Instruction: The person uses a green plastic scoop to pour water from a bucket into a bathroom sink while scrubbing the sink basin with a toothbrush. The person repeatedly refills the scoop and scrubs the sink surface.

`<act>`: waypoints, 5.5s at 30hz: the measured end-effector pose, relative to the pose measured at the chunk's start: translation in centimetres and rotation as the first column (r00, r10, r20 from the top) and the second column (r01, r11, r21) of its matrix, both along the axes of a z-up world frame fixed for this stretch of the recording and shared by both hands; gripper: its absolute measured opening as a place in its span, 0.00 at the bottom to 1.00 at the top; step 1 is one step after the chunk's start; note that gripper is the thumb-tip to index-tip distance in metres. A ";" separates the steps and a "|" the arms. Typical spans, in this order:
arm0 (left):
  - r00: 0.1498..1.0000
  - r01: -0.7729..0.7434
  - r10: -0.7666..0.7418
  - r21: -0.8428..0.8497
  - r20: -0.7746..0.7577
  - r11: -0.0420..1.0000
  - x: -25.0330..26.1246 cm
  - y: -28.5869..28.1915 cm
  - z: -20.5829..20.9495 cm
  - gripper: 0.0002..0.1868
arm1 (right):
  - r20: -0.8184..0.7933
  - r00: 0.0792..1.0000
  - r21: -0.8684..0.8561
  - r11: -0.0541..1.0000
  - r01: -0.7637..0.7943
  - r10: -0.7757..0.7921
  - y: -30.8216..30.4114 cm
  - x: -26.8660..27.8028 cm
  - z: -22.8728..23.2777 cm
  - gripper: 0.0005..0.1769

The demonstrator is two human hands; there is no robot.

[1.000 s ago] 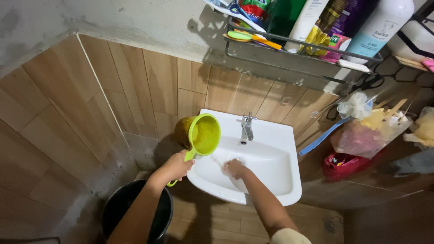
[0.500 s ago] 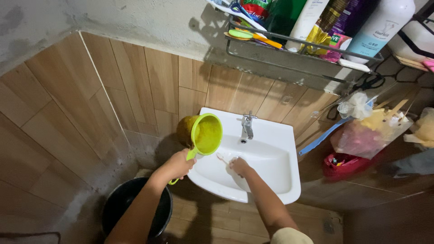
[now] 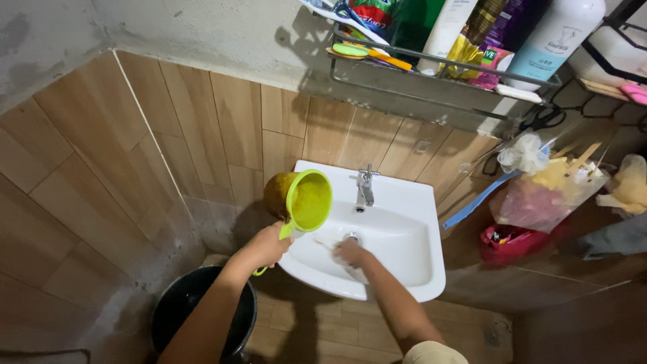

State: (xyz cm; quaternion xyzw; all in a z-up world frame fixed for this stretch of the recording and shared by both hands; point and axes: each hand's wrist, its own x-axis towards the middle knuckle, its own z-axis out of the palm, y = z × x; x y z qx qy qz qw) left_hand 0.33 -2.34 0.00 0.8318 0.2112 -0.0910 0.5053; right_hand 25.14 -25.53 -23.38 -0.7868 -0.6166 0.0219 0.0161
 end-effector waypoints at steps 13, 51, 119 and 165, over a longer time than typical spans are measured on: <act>0.996 0.080 -0.083 0.063 0.038 0.995 -0.6 -1.0 0.6 0.23 | -0.252 0.784 -0.301 0.816 0.494 -0.568 -2.7 0.3 5.8 0.14; 0.996 0.038 -0.065 0.350 0.067 0.936 3.1 -1.5 -0.4 0.23 | -0.702 0.453 -0.157 0.739 0.655 -0.550 7.1 -2.7 2.0 0.16; 0.986 -0.138 0.152 -0.173 0.069 0.975 -3.0 8.4 -1.2 0.15 | 0.561 0.819 0.025 0.992 0.127 -0.118 16.6 -2.6 19.3 0.12; 0.976 -0.186 0.209 -0.245 0.069 0.952 -2.2 7.3 -4.5 0.15 | 0.238 0.920 -0.215 0.907 0.363 -0.312 12.1 -1.5 12.1 0.11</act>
